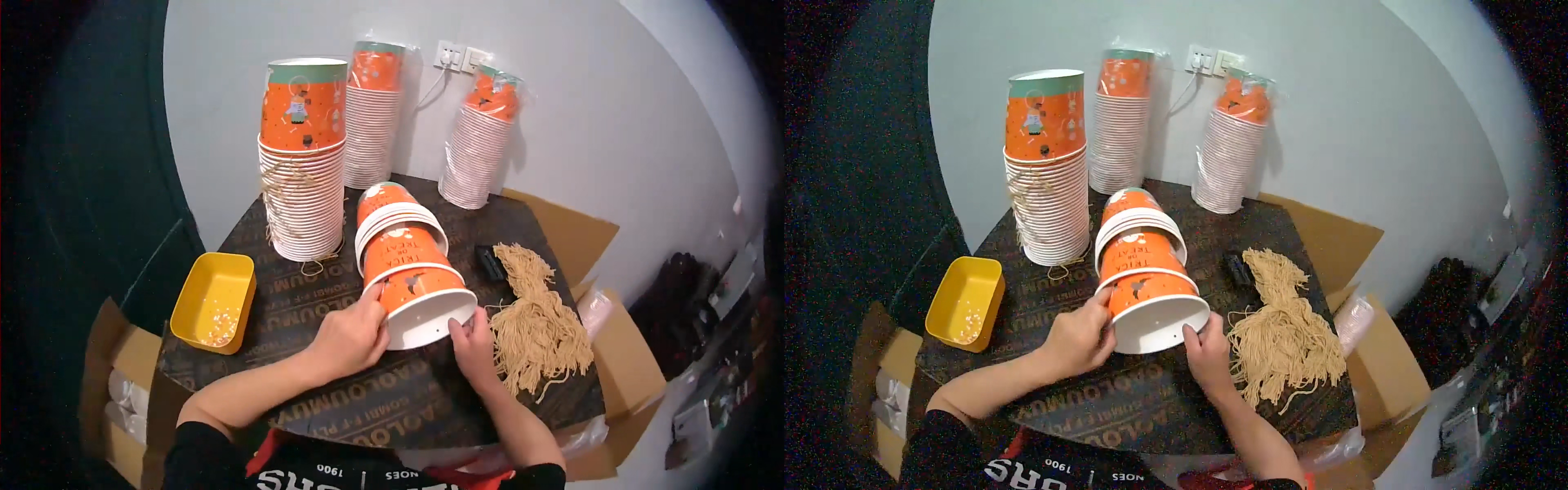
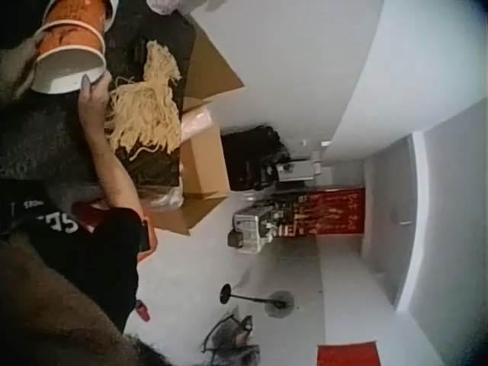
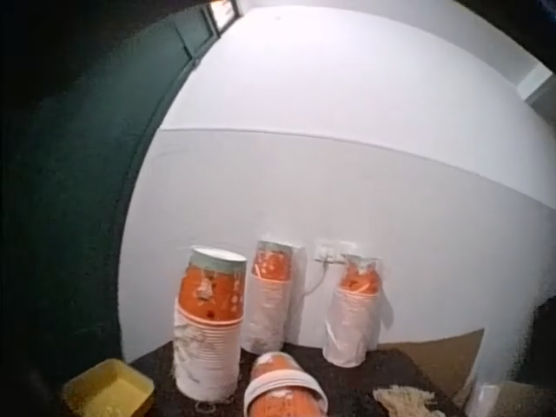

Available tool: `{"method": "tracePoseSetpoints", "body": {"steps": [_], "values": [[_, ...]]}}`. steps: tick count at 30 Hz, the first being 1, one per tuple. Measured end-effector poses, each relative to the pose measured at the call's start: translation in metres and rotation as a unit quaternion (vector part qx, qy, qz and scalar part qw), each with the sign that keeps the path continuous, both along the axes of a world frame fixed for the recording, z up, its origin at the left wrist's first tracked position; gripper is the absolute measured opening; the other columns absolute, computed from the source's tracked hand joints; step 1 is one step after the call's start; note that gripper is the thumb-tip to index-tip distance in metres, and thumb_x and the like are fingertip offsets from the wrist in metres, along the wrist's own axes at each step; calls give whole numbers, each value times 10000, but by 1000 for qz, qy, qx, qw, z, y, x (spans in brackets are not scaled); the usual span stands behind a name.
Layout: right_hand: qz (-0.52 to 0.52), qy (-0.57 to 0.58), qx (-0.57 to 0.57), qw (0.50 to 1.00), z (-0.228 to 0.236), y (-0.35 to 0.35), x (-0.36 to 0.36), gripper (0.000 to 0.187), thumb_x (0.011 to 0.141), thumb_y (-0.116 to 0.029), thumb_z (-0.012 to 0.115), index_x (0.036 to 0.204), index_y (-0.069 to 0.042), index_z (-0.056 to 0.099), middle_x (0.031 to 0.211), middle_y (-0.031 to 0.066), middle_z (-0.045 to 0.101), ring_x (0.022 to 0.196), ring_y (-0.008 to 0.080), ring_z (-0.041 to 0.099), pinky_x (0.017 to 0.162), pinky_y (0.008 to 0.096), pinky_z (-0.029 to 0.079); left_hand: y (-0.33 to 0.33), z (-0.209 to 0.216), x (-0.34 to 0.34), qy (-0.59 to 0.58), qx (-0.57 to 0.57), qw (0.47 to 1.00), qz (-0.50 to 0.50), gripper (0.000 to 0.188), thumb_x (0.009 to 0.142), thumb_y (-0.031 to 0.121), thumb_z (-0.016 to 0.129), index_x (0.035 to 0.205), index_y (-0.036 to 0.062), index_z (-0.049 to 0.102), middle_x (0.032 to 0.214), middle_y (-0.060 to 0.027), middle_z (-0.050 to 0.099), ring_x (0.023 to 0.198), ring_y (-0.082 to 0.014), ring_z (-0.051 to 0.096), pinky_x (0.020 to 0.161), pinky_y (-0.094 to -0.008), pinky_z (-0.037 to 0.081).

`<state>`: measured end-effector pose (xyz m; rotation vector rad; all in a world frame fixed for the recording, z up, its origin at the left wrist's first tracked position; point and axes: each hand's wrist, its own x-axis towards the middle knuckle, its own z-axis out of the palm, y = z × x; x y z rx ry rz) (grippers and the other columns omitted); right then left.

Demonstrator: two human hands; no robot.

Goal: Tie rubber bands around paper cups and stack them.

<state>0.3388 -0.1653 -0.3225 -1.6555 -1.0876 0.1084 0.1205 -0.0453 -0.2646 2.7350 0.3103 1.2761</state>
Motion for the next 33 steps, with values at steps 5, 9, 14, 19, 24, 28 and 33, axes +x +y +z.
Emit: {"method": "tracePoseSetpoints", "body": {"steps": [5, 9, 14, 19, 24, 28, 33], "values": [[1, -29, -7, 1000, -5, -1, 3, 212, 944, -125, 600, 1085, 33, 615, 839, 112, 689, 720, 166, 659, 651, 313, 516, -6, -10, -12, -18, 12, 1000, -8, 294, 742, 80, 697, 934, -12, 495, 1207, -298, 564, 757, -326, 642, 624, -379, 539], [20, -44, 11, 999, -3, -2, 0, 212, 957, -132, 589, 1098, 24, 620, 845, 101, 692, 739, 142, 651, 656, 302, 509, -7, -9, -15, -42, -16, 999, -14, 352, 727, 38, 719, 994, -15, 496, 1227, -305, 562, 781, -365, 641, 652, -393, 538], [38, 10, -37, 999, -5, -4, -1, 233, 967, -138, 573, 1118, 33, 617, 948, 84, 693, 854, 139, 635, 756, 307, 504, 5, -10, -17, -58, -36, 998, -15, 602, 749, 202, 742, 1206, -75, 467, 1260, -323, 529, 939, -390, 619, 762, -412, 547], [77, 97, -46, 991, -11, -7, 8, 271, 981, -167, 554, 1143, 43, 608, 1045, 78, 682, 962, 144, 608, 850, 306, 482, 25, -15, -17, -26, -142, 988, -61, 730, 828, 320, 699, 1346, -82, 380, 1392, -344, 406, 1250, -474, 457, 1065, -462, 392], [103, 158, -23, 982, -10, -7, 12, 311, 980, -188, 547, 1192, 36, 583, 1052, 70, 666, 915, 138, 602, 812, 294, 482, 41, -28, -15, -4, -188, 970, -151, 774, 887, 322, 615, 1449, -68, 253, 1525, -325, 224, 1414, -452, 276, 1164, -451, 258], [85, 244, -30, 965, 1, -11, 16, 320, 935, -145, 571, 1200, 34, 584, 1036, 60, 662, 875, 126, 608, 808, 290, 488, 45, -29, -13, 8, -205, 962, -180, 759, 929, 351, 543, 1476, -68, 222, 1553, -300, 194, 1457, -416, 205, 1184, -443, 205], [104, 276, 87, 952, -7, -15, 27, 331, 902, -135, 582, 1189, 27, 595, 1037, 80, 680, 888, 169, 649, 809, 312, 512, 48, -31, -12, 15, -246, 959, -139, 747, 974, 442, 414, 1493, -56, 213, 1556, -293, 194, 1465, -403, 188, 1192, -440, 165]]}}
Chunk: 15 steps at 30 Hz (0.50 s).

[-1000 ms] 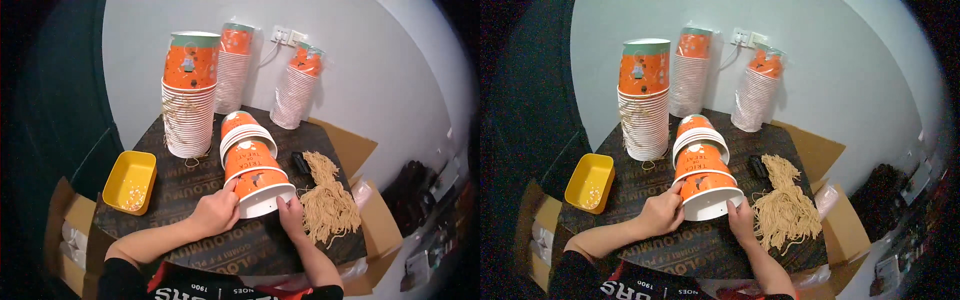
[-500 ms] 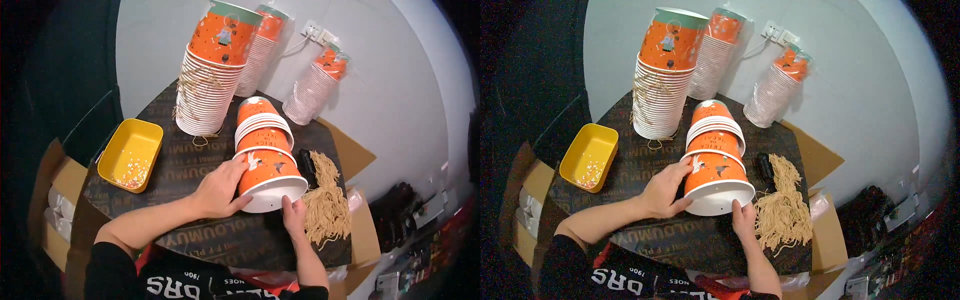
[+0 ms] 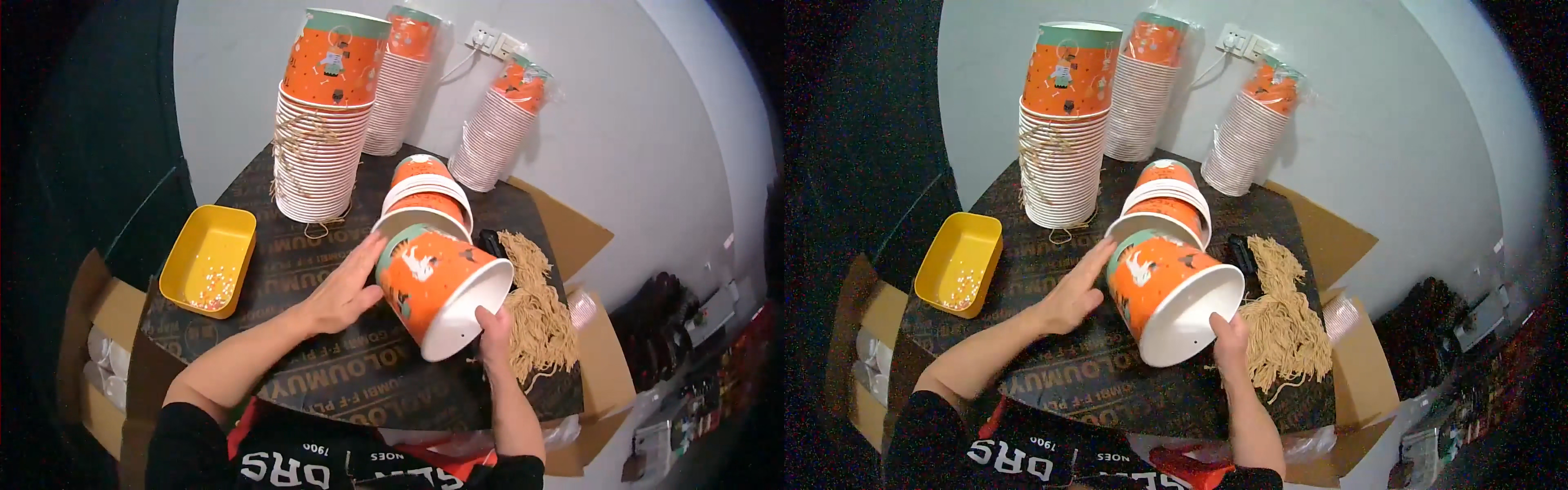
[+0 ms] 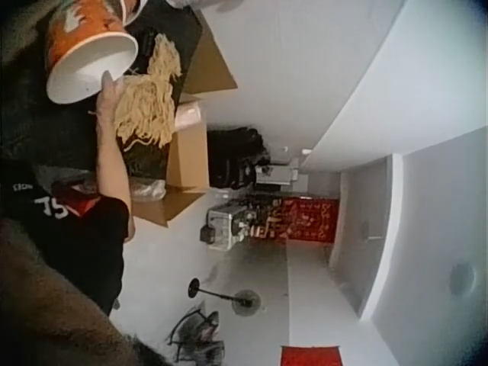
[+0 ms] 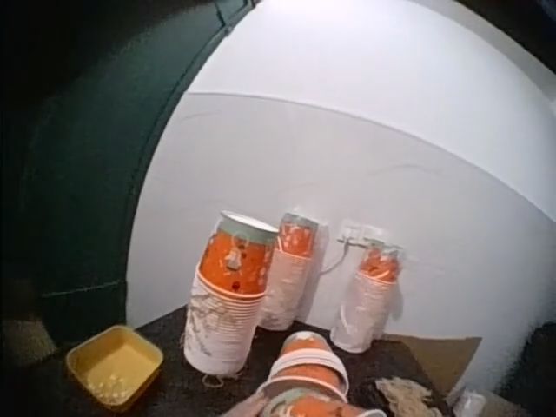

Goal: Tie rubber bands around paper cups and stack them.

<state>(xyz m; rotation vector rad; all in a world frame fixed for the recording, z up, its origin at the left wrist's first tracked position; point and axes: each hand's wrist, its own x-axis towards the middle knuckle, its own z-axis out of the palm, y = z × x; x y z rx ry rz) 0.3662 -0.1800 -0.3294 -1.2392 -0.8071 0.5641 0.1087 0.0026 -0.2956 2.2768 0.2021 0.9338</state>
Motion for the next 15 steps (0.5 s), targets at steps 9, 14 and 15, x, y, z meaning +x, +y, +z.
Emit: {"method": "tracePoseSetpoints", "body": {"steps": [9, 14, 15], "values": [[140, -97, -61, 983, 19, -4, -17, 293, 987, -217, 551, 1159, 11, 618, 994, 25, 677, 838, 94, 619, 752, 259, 498, 7, 24, -14, -27, -150, 986, -64, 929, 819, 594, 604, 1481, 14, 306, 1449, -169, 413, 1374, -290, 382, 1156, -408, 259], [142, -140, -105, 974, 23, 3, -30, 256, 975, -204, 564, 1073, 16, 651, 892, 17, 679, 801, 85, 606, 722, 273, 498, -10, 69, -38, 69, 51, 992, -90, 1010, 676, 469, 823, 1441, -2, 361, 1477, -246, 380, 1372, -393, 375, 1144, -451, 291], [149, -181, -138, 962, 19, 4, -27, 261, 978, -205, 563, 1076, 24, 641, 895, 37, 686, 816, 101, 612, 733, 287, 500, -19, 78, -42, 93, 87, 988, -88, 1052, 647, 493, 841, 1434, -15, 363, 1470, -261, 378, 1368, -408, 373, 1144, -460, 288]]}}
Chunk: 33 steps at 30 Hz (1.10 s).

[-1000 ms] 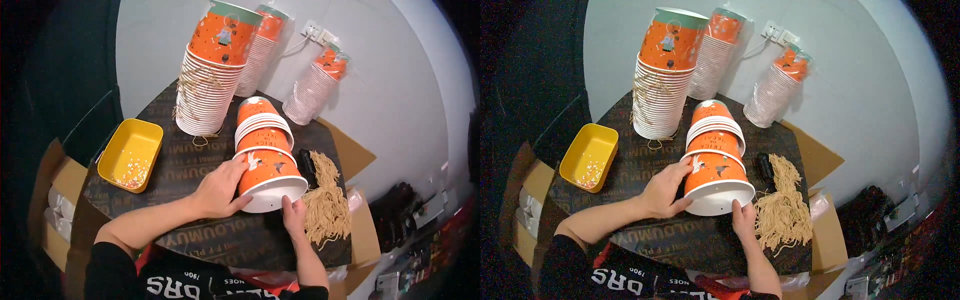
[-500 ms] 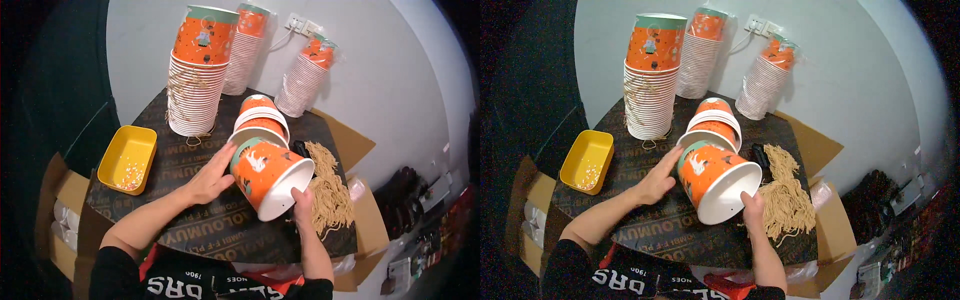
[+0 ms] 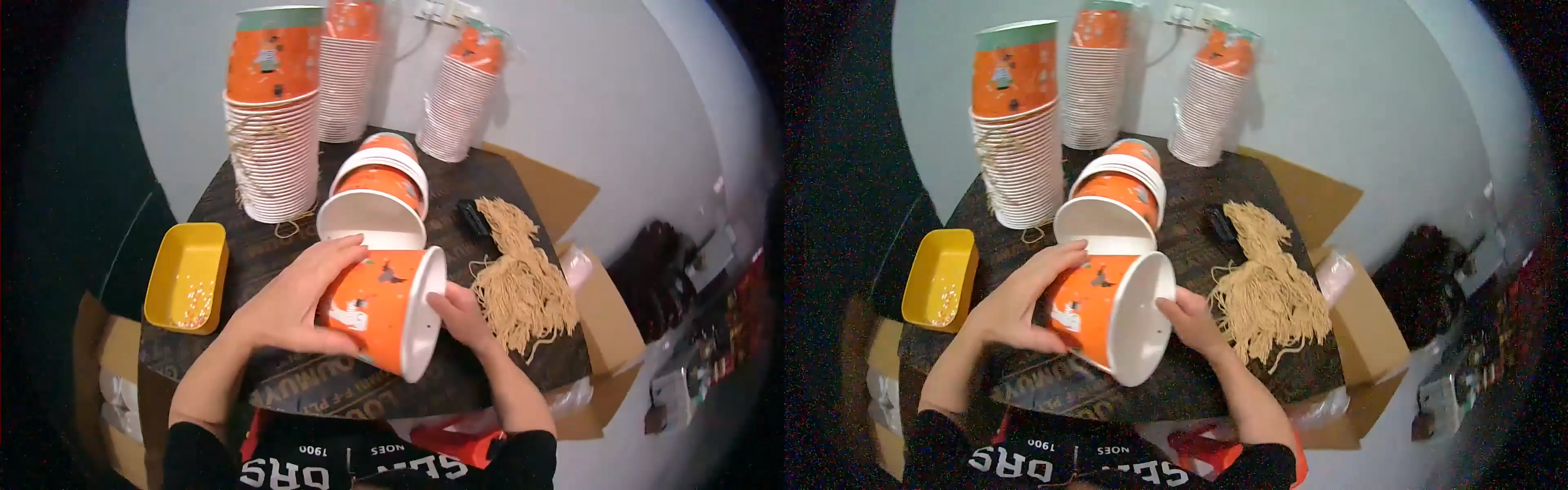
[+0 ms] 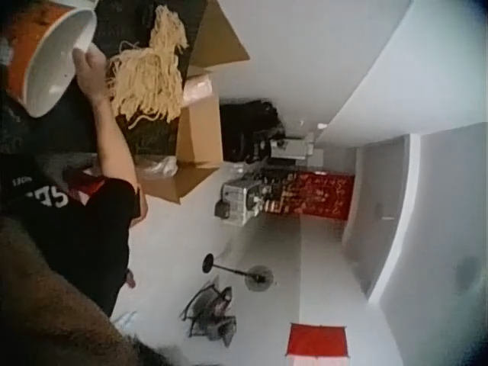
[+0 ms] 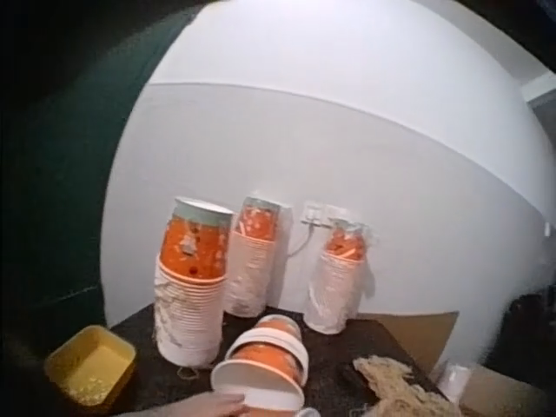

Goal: Tie rubber bands around paper cups and stack them.

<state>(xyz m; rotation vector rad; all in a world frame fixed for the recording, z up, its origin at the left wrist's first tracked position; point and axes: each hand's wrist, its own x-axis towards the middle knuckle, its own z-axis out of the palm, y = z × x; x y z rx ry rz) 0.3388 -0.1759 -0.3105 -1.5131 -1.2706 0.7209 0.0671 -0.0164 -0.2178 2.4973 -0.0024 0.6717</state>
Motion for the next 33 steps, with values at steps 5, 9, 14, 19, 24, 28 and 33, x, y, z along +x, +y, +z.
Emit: {"method": "tracePoseSetpoints", "body": {"steps": [5, 9, 14, 19, 24, 28, 33], "values": [[87, -92, 30, 992, -2, 0, -9, 286, 1002, -201, 491, 1118, 39, 595, 893, 69, 646, 824, 118, 579, 746, 294, 479, -43, 23, 4, 71, 130, 986, 81, 1187, 527, 608, 860, 1398, -45, 386, 1404, -298, 410, 1336, -442, 385, 1142, -551, 248], [24, -295, 97, 950, 18, -3, 11, 220, 971, -143, 500, 1057, 16, 626, 964, 162, 619, 935, 309, 610, 835, 346, 485, -53, 21, 2, 99, 177, 973, 111, 1148, 533, 567, 869, 1398, -20, 395, 1394, -263, 424, 1329, -435, 392, 1135, -575, 244], [-98, -295, 157, 937, 57, -35, 31, 93, 901, -36, 599, 964, 17, 642, 922, 111, 640, 899, 245, 625, 808, 328, 492, -58, 12, 0, 72, 197, 964, 163, 1141, 505, 480, 897, 1409, 7, 386, 1390, -242, 415, 1323, -425, 390, 1125, -592, 250], [-221, -274, 89, 932, 55, -71, 62, 107, 889, -63, 613, 962, 10, 642, 901, 104, 623, 844, 214, 607, 767, 312, 483, -61, 12, -3, 79, 198, 960, 180, 1129, 520, 487, 892, 1408, 10, 385, 1398, -243, 412, 1330, -428, 383, 1131, -599, 239], [-296, -256, 34, 920, 47, -95, 90, 132, 887, -85, 631, 974, 8, 663, 927, 121, 641, 846, 232, 616, 758, 330, 486, -57, 9, -12, 79, 190, 957, 204, 1118, 542, 506, 882, 1411, 14, 379, 1406, -238, 413, 1338, -426, 378, 1138, -605, 225], [-314, -293, 21, 903, 48, -95, 93, 149, 894, -124, 625, 952, 5, 672, 904, 141, 642, 852, 264, 616, 771, 353, 485, -56, 7, -18, 83, 201, 953, 212, 1106, 559, 512, 875, 1413, 19, 374, 1423, -234, 401, 1342, -429, 370, 1141, -600, 220], [-307, -318, 3, 897, 51, -83, 96, 136, 885, -112, 610, 932, 4, 662, 888, 169, 626, 897, 325, 598, 812, 392, 467, -60, 5, -13, 85, 198, 953, 213, 1105, 565, 501, 870, 1420, 17, 364, 1425, -243, 392, 1342, -442, 361, 1137, -604, 220]]}}
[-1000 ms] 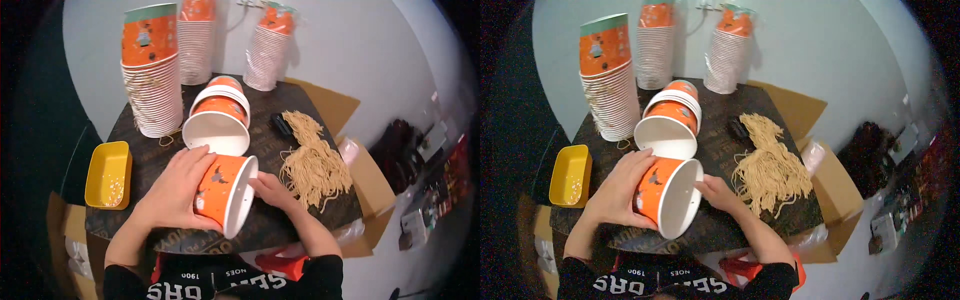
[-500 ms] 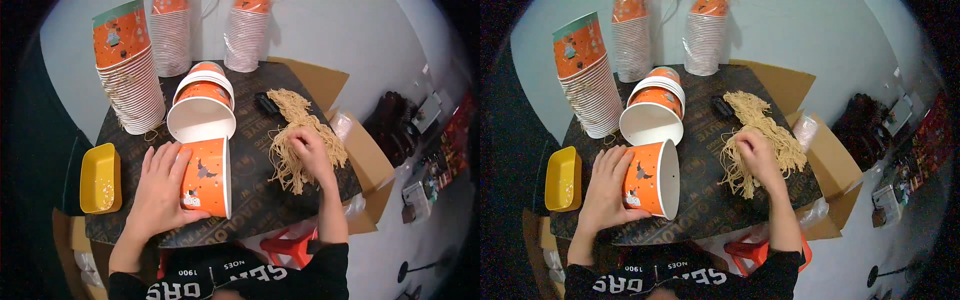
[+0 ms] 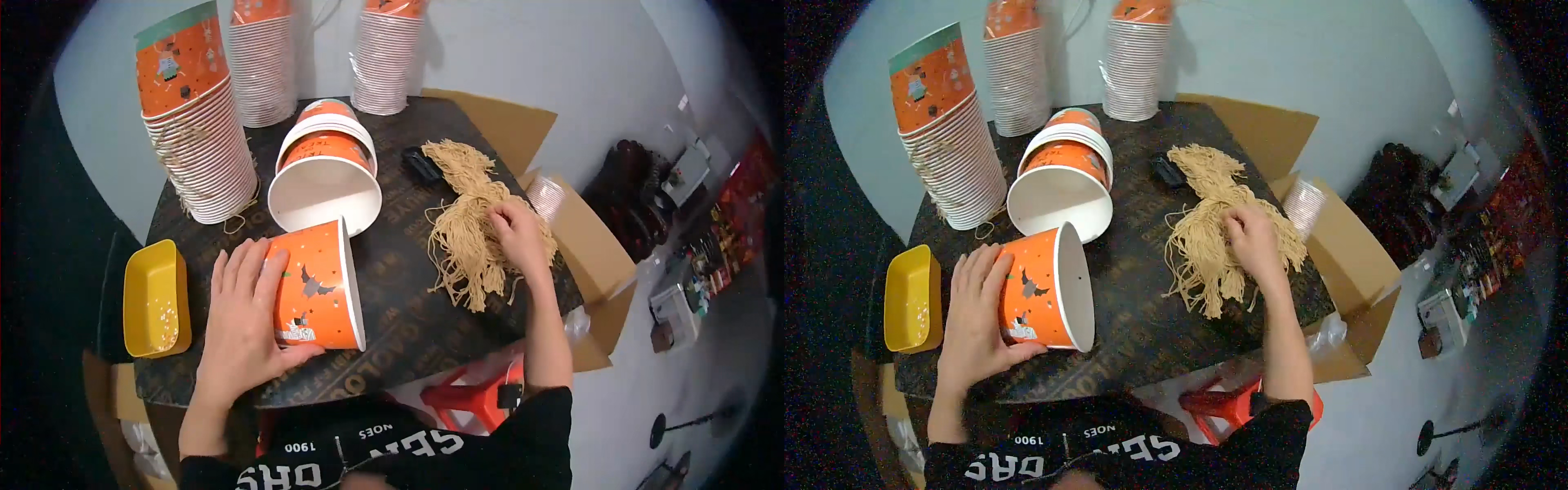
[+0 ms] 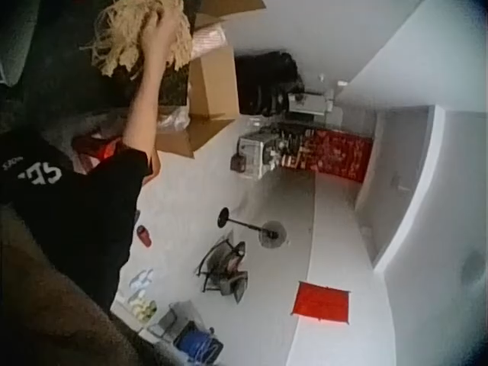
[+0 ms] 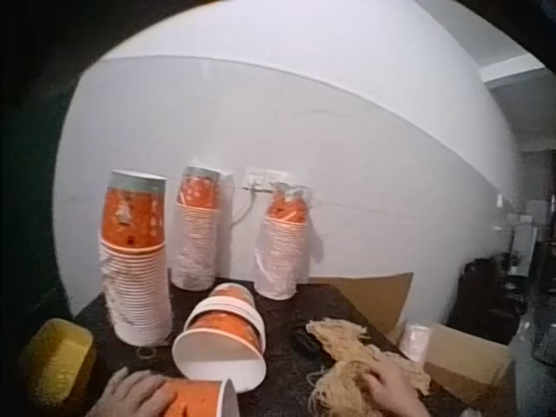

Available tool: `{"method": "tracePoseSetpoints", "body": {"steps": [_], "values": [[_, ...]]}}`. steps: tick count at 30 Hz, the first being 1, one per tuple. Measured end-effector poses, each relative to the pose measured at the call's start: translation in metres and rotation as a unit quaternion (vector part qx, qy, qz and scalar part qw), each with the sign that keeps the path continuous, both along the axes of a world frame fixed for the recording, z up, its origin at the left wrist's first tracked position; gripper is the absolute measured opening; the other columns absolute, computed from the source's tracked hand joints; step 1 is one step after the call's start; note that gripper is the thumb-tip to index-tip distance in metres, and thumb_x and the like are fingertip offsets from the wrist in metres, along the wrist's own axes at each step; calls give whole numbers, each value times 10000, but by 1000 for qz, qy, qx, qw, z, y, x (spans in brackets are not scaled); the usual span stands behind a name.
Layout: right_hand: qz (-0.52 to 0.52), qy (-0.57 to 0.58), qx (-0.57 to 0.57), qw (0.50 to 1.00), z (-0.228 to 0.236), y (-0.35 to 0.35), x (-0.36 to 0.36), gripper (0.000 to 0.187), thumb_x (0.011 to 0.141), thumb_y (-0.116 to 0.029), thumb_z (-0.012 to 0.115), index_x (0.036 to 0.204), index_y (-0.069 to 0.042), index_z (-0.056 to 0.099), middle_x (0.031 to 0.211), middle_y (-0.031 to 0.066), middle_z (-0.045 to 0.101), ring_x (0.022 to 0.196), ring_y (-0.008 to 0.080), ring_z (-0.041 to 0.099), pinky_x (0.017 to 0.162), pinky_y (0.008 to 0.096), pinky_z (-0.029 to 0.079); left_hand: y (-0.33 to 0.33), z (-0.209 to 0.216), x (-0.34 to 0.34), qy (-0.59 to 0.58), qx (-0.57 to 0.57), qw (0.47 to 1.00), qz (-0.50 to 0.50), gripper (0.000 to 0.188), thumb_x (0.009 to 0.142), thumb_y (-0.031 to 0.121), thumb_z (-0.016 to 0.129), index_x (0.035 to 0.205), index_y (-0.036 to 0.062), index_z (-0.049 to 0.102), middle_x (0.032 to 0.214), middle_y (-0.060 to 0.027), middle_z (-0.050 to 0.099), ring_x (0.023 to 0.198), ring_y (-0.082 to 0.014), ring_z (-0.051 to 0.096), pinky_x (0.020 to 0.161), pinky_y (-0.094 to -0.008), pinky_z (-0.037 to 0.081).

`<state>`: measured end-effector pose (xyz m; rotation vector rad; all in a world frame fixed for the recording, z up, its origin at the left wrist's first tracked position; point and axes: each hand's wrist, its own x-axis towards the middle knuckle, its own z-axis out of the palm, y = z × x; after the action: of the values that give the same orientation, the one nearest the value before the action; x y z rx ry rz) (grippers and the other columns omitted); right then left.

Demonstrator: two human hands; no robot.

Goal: Tie rubber bands around paper cups and stack them.

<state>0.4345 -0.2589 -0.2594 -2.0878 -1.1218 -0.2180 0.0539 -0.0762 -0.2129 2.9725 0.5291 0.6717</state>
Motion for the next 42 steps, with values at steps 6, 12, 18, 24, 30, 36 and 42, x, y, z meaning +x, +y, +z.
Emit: {"method": "tracePoseSetpoints", "body": {"steps": [6, 12, 18, 24, 30, 36, 42], "values": [[-3, 3, -7, 1000, 2, -21, -2, 113, 875, -96, 608, 857, 16, 607, 836, 166, 573, 841, 319, 568, 767, 392, 451, 0, -7, 3, -27, 12, 999, -12, 1098, 570, 481, 866, 1426, 13, 362, 1422, -254, 389, 1340, -453, 356, 1124, -606, 236], [35, 3, -16, 999, -14, -48, -24, 76, 847, -77, 620, 829, -7, 597, 818, 145, 567, 819, 309, 555, 747, 397, 441, 0, -9, 3, -36, 11, 999, -17, 1075, 580, 481, 862, 1416, 9, 377, 1423, -260, 386, 1337, -459, 356, 1116, -603, 252], [120, -51, -18, 991, -23, -36, -50, 98, 799, -2, 659, 889, -38, 659, 859, 131, 625, 887, 319, 592, 812, 397, 460, -2, -11, -1, -44, 7, 999, -14, 1066, 584, 475, 863, 1411, 8, 380, 1423, -260, 387, 1329, -465, 361, 1114, -600, 259], [195, -115, -52, 973, -26, -9, -62, 109, 759, 8, 670, 842, -55, 640, 795, 102, 577, 848, 317, 567, 757, 400, 442, -2, -11, 0, -42, -4, 999, -10, 1066, 587, 458, 872, 1422, 19, 374, 1430, -254, 379, 1333, -461, 360, 1123, -599, 254], [250, -183, -97, 946, -33, 4, -60, 157, 731, 4, 685, 867, -67, 653, 795, 95, 547, 820, 307, 552, 726, 401, 446, -4, -10, -2, -40, -15, 999, -10, 1054, 600, 453, 870, 1428, 29, 375, 1432, -252, 372, 1337, -457, 357, 1124, -601, 255], [240, -237, -191, 922, -20, 12, -69, 90, 750, -62, 646, 839, -60, 635, 835, 99, 541, 853, 290, 541, 742, 394, 465, -2, -10, -2, -41, -14, 999, -15, 1054, 594, 440, 872, 1425, 24, 376, 1425, -257, 376, 1339, -457, 351, 1115, -603, 263], [269, -299, -223, 888, -19, 20, -69, 66, 751, -100, 629, 778, -54, 590, 829, 101, 530, 862, 286, 541, 747, 395, 477, -2, -9, -2, -42, -13, 999, -19, 1047, 595, 427, 873, 1421, 17, 377, 1418, -262, 381, 1335, -461, 351, 1109, -604, 268]]}}
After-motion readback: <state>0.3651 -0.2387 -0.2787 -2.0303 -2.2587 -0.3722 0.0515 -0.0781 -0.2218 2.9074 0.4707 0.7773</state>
